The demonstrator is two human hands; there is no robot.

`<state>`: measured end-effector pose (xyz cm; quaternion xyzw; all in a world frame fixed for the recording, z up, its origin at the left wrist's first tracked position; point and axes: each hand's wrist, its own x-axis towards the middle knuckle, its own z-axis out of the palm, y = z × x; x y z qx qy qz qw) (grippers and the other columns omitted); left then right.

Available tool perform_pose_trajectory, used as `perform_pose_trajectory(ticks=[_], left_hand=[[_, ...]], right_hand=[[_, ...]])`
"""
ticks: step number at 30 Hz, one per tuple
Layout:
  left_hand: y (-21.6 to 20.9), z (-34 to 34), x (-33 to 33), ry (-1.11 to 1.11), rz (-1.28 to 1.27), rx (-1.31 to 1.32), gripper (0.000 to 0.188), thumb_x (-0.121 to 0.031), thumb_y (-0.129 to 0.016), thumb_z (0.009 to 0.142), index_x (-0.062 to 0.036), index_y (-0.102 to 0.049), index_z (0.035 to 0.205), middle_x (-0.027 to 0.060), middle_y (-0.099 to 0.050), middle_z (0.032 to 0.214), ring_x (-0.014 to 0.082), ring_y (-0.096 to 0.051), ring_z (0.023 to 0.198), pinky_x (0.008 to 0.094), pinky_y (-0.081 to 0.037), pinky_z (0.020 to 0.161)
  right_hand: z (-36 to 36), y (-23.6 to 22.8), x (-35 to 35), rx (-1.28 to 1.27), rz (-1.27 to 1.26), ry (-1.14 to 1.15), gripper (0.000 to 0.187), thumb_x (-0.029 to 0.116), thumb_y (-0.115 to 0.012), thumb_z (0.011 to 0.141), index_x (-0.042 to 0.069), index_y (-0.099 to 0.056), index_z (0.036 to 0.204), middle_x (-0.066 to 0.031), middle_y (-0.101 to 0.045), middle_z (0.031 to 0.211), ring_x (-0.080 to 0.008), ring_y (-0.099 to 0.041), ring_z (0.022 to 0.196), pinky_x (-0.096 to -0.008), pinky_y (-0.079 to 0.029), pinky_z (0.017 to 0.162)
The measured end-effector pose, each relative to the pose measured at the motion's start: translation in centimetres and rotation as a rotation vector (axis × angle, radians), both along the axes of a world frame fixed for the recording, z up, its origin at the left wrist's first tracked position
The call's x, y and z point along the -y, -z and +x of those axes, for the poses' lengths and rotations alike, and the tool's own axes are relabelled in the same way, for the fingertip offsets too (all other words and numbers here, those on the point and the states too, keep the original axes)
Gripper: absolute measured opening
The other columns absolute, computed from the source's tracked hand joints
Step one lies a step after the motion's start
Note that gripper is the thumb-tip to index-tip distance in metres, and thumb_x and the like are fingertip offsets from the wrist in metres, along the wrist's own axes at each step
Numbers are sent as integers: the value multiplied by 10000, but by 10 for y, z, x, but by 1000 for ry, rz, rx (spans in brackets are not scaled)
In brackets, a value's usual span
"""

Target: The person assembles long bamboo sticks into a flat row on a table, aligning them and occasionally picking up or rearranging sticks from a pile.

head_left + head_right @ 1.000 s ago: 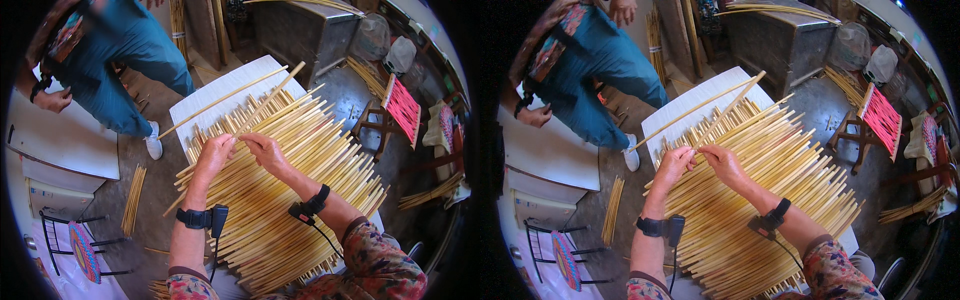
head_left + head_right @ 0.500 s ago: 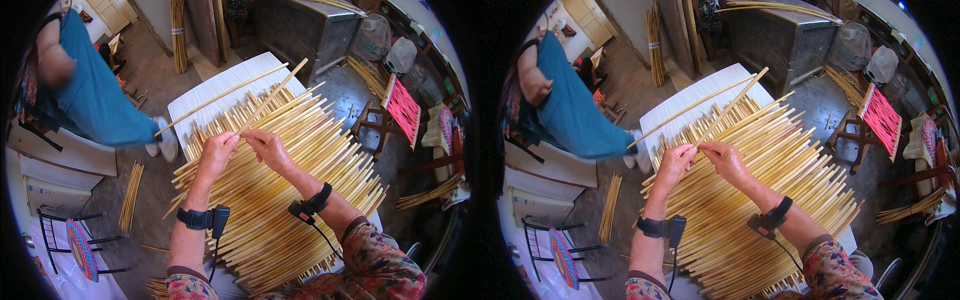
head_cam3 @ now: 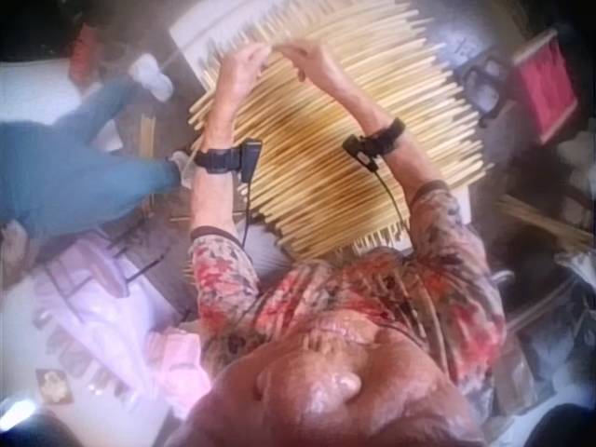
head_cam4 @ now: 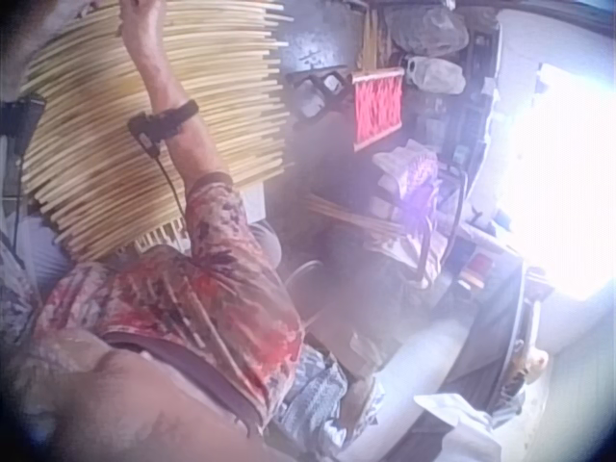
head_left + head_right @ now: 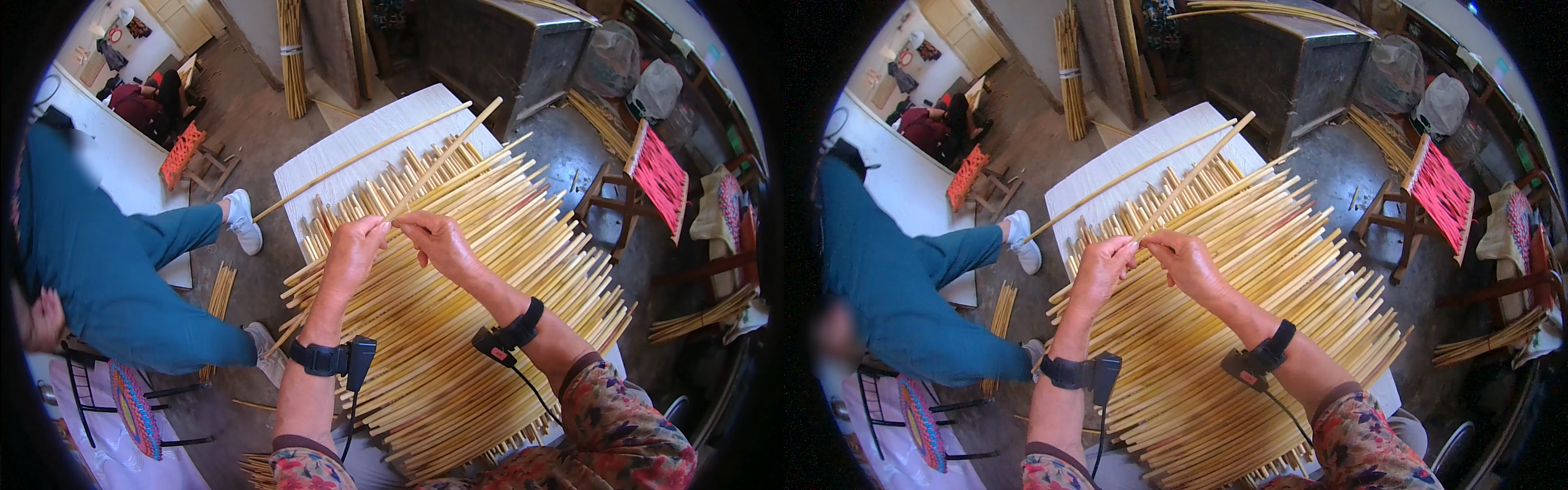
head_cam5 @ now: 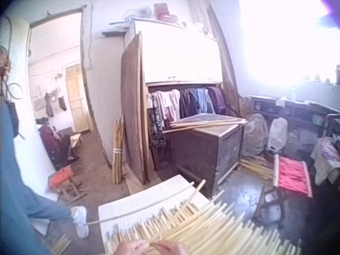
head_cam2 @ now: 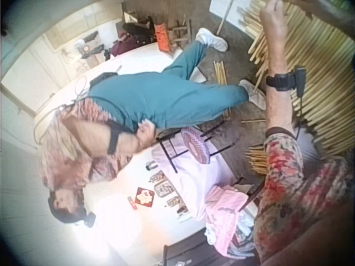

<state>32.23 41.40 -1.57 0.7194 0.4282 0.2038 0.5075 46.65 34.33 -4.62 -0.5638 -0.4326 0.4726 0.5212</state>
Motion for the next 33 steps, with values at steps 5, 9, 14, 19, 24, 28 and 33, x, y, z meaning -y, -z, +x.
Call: perform_pose_trajectory(ticks=[5, 9, 14, 19, 24, 28, 33], left_hand=[[-3, 1, -1, 58, 80, 4, 205, -174, -535, 879, -2, -628, 939, -36, -509, 616, 30, -414, 521, 191, -340, 463], [-3, 2, 0, 81, 139, -10, 197, -168, -530, 880, 2, -621, 921, -32, -492, 602, 45, -412, 527, 213, -345, 473], [-6, 7, 0, 115, 229, -55, 191, -161, -516, 870, 9, -602, 888, 62, -517, 612, 158, -464, 547, 283, -394, 528], [-9, 13, 0, 85, 402, -109, 184, -166, -506, 858, 4, -574, 835, 171, -557, 672, 318, -533, 599, 369, -435, 577], [-3, 10, -5, 93, 425, -151, 190, -185, -508, 860, -9, -565, 819, 171, -571, 687, 326, -572, 646, 398, -449, 589], [-4, 13, -4, 55, 382, -147, 186, -183, -506, 862, -15, -585, 874, 173, -583, 711, 333, -572, 658, 399, -452, 593], [1, 7, -14, 31, 466, -144, 214, -164, -517, 870, 19, -587, 956, 114, -569, 642, 169, -549, 595, 296, -443, 587]], right_hand=[[-3, 3, 0, 68, 94, 98, 154, 130, -557, 864, 17, -632, 937, -14, -495, 581, -71, -451, 509, -230, -383, 453], [-2, 0, -2, 47, 45, 100, 148, 128, -566, 858, 8, -625, 922, -25, -521, 600, -72, -453, 546, -234, -390, 494], [1, 5, -2, -5, 52, 106, 153, 142, -562, 866, 11, -624, 915, -17, -527, 610, -72, -461, 550, -230, -397, 499], [6, -5, 8, 12, 42, 142, 189, 167, -544, 885, 15, -614, 973, -13, -522, 619, -80, -484, 581, -227, -413, 534], [12, 0, 15, 142, -1, 85, 189, 160, -547, 880, 27, -611, 999, -33, -522, 650, -95, -512, 636, -239, -428, 564], [17, 5, 12, 330, 171, 185, 159, 144, -560, 863, 52, -617, 980, -91, -589, 749, -167, -568, 677, -284, -447, 592], [15, 2, 7, 542, 302, 268, 154, 152, -565, 855, 53, -607, 966, -116, -603, 769, -203, -585, 676, -311, -457, 604]])
